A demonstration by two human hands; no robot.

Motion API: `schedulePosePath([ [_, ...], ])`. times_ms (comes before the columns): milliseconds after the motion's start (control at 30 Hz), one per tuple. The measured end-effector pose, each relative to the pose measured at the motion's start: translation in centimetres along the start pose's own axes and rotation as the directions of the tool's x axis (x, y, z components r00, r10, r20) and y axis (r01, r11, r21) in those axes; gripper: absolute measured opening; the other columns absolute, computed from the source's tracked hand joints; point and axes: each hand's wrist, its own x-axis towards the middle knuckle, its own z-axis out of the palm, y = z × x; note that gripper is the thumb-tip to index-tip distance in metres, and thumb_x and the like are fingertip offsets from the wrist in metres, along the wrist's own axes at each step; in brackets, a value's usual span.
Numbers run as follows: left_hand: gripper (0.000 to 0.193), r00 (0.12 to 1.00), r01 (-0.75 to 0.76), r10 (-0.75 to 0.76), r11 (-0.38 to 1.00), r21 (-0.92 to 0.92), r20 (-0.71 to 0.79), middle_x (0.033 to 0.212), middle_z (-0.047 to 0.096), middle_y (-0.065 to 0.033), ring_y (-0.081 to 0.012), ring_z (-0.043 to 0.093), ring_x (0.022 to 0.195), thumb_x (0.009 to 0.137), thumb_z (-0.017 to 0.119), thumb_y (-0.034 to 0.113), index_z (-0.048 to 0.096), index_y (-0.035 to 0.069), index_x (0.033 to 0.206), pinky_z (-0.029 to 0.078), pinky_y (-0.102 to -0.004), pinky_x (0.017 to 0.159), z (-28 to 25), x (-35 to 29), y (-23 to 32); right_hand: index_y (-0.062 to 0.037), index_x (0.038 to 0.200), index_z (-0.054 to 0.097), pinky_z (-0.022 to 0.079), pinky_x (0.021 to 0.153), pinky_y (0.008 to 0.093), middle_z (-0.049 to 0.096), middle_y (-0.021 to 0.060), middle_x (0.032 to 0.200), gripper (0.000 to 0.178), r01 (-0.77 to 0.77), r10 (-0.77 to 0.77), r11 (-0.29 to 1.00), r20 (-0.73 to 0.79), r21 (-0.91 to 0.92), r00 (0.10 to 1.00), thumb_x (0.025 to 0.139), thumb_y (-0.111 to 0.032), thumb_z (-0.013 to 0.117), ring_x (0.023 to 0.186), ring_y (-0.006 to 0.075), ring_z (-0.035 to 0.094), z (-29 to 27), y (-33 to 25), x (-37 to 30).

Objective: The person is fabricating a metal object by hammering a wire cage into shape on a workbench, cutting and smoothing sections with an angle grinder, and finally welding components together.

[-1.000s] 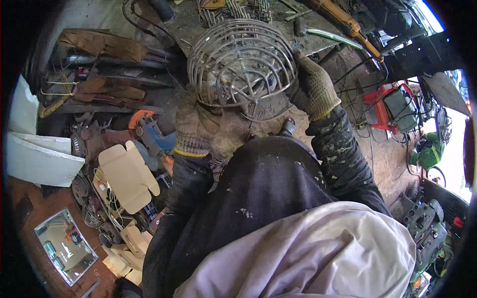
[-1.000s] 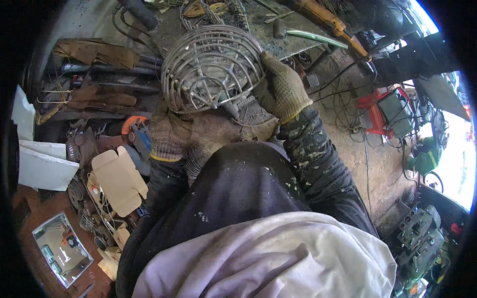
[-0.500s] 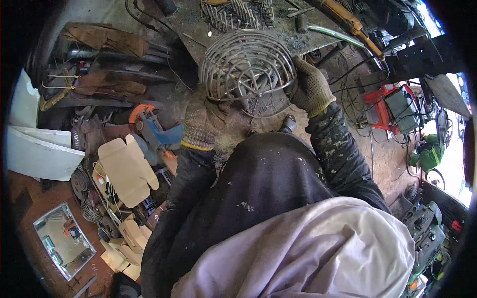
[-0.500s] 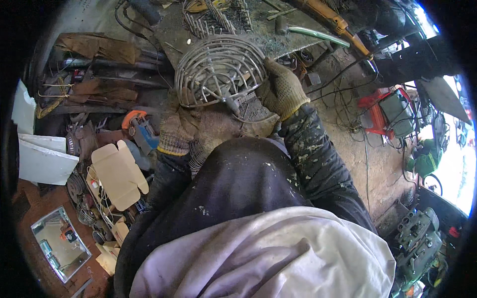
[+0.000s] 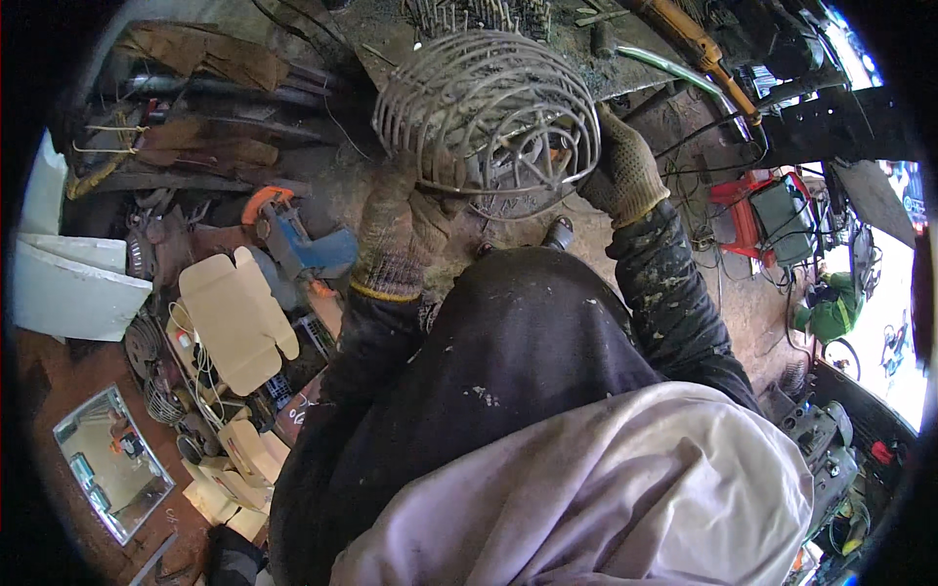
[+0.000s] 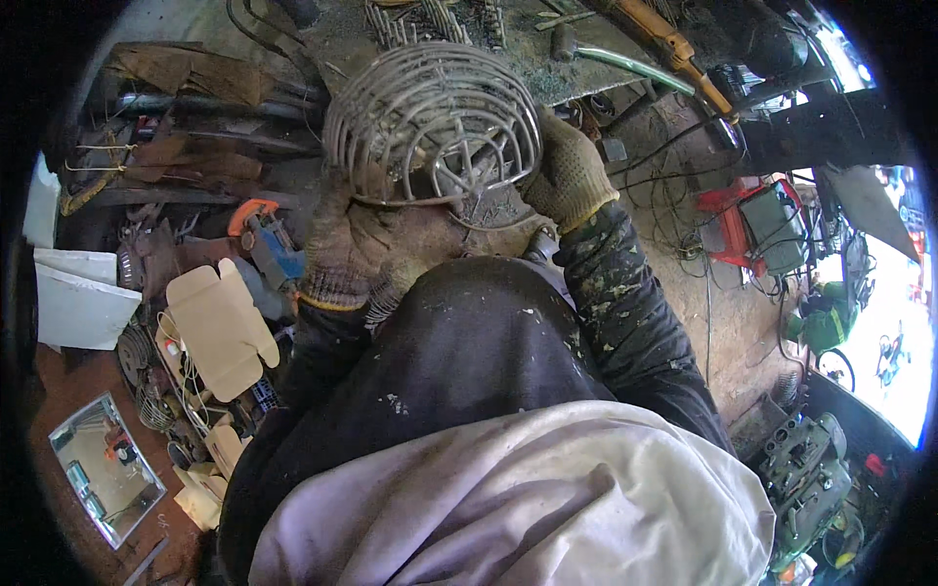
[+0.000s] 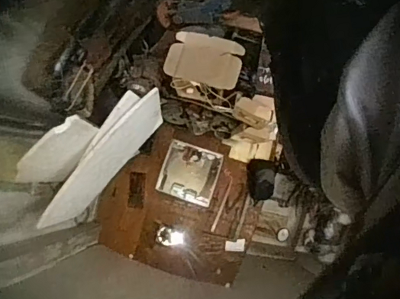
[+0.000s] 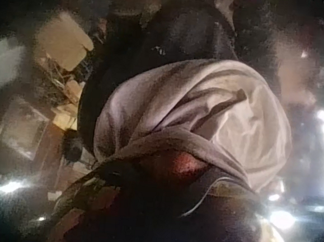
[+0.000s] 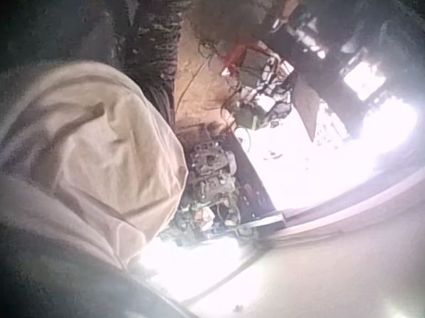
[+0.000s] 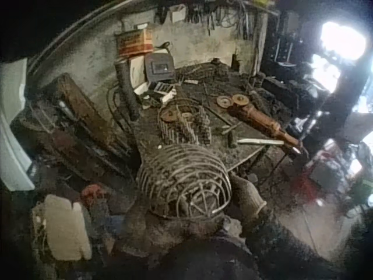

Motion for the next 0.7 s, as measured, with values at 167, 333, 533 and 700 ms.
schedulePosePath([
  [167,0.035,0.955,0.095,-0.059,0.989,-0.112,0.292,0.13,0.06,-0.0191,-0.0298,0.061,0.117,0.101,0.051,0.015,0.053,0.002,0.133,0.055,-0.0465,0.096,1.0,0.0,0.8,0.0035,0.128,0.055,0.052,0.09,0.027,0.067,0.0111,0.114,0.037,-0.217,0.161,0.769,0.147,0.602,0.976,0.092,-0.003,0.059,0.101,0.016,0.065,0.1,-0.8,0.6],
  [333,0.036,0.92,0.009,0.0,1.0,-0.021,0.391,0.133,0.059,-0.0186,-0.0308,0.061,0.118,0.1,0.055,0.016,0.053,0.003,0.133,0.055,-0.0495,0.097,1.8,-0.5,0.4,-0.0011,0.123,0.058,0.061,0.083,0.0419,0.068,0.0141,0.111,0.036,0.031,-0.033,0.994,0.012,0.105,0.999,0.106,-0.026,0.039,0.095,0.0266,0.068,1.1,-1.0,0.2],
  [533,0.036,0.948,-0.056,0.009,0.989,0.136,0.318,0.131,0.059,-0.0181,-0.0314,0.061,0.118,0.099,0.055,0.015,0.052,0.002,0.133,0.054,-0.0508,0.098,3.0,-1.2,-0.1,-0.0012,0.122,0.058,0.061,0.081,0.0394,0.068,0.0134,0.11,0.035,0.151,-0.156,0.964,-0.005,-0.216,0.988,0.106,-0.024,0.037,0.095,0.0247,0.069,1.1,-1.4,-0.4],
  [700,0.041,0.952,-0.197,0.141,0.962,0.19,0.273,0.131,0.059,-0.0169,-0.032,0.063,0.114,0.098,0.057,0.014,0.047,0.004,0.137,0.056,-0.0504,0.095,5.9,-2.4,-1.5,0.0001,0.129,0.053,0.055,0.09,0.0349,0.065,0.0123,0.118,0.035,0.157,-0.133,0.971,0.138,-0.18,0.981,0.097,-0.013,0.052,0.106,0.0205,0.064,1.1,-2.3,-0.9],
])
